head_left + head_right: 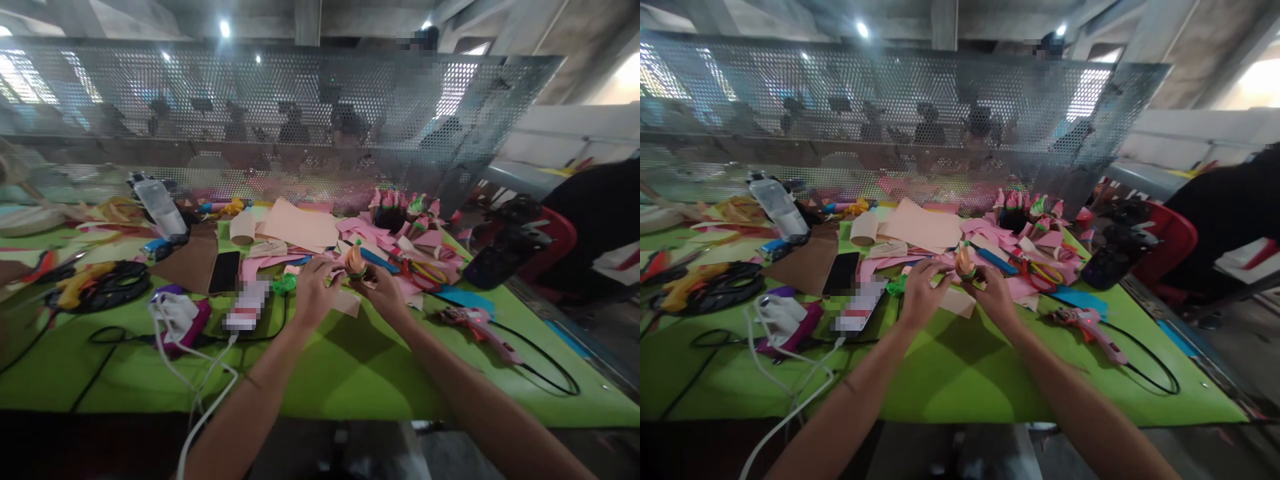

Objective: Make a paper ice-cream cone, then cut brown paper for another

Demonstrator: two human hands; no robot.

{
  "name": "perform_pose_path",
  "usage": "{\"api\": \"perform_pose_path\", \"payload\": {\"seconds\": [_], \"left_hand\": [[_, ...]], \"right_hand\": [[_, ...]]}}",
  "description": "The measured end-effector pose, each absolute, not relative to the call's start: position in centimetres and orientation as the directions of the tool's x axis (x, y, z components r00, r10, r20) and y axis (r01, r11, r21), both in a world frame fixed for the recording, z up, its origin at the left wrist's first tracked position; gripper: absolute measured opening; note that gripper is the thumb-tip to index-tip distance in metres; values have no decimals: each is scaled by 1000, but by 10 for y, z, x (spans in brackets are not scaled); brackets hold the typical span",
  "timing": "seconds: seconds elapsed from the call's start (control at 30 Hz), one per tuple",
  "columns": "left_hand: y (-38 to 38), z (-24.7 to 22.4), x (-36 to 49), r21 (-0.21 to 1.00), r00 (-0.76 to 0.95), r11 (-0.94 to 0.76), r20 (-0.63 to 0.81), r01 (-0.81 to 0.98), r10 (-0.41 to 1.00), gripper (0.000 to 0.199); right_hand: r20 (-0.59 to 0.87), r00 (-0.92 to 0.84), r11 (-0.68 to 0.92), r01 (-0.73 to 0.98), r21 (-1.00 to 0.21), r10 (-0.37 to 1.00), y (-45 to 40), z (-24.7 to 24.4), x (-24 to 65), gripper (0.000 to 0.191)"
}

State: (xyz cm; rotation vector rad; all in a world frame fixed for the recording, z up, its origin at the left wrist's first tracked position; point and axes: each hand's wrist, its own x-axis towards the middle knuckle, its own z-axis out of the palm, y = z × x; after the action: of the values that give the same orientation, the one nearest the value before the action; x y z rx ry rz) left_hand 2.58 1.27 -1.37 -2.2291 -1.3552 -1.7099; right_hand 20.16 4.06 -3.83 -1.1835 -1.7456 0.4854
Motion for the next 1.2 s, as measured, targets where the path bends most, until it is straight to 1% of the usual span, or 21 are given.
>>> {"api": "perform_pose_path", "payload": {"seconds": [0.1, 0.23, 0.43, 0.53, 0.63, 0.87, 1.0, 1.1, 1.2], "left_hand": [[13, -16, 26, 392, 50, -591, 803, 705, 593, 14], [13, -17, 26, 356, 51, -548, 804, 757, 593, 13], [10, -18, 27, 299, 96, -549, 810, 780, 578, 12], [9, -18, 29, 288, 104, -549, 812, 785, 574, 8], [8, -18, 29, 298, 90, -528, 803, 795, 589, 4], [8, -19, 30, 327, 63, -504, 788, 799, 612, 10], [7, -18, 31, 346, 42, -481, 776, 806, 629, 12], [6, -16, 31, 404, 12, -480, 756, 778, 655, 13], [7, -14, 30, 532, -50, -495, 715, 688, 698, 12]], "right_hand": [[492, -104, 468, 526, -711, 864, 41, -40, 202, 25], [512, -124, 490, 543, -682, 850, 42, -40, 202, 25], [544, -134, 515, 563, -647, 829, 41, -39, 202, 23], [559, -138, 526, 574, -628, 818, 41, -39, 202, 20], [568, -149, 535, 587, -608, 809, 40, -40, 202, 16], [589, -170, 553, 612, -566, 790, 39, -40, 202, 16], [617, -196, 574, 645, -504, 762, 37, -39, 201, 15], [622, -188, 568, 656, -497, 760, 36, -39, 200, 15], [589, -164, 542, 633, -552, 791, 36, -39, 200, 15]]}}
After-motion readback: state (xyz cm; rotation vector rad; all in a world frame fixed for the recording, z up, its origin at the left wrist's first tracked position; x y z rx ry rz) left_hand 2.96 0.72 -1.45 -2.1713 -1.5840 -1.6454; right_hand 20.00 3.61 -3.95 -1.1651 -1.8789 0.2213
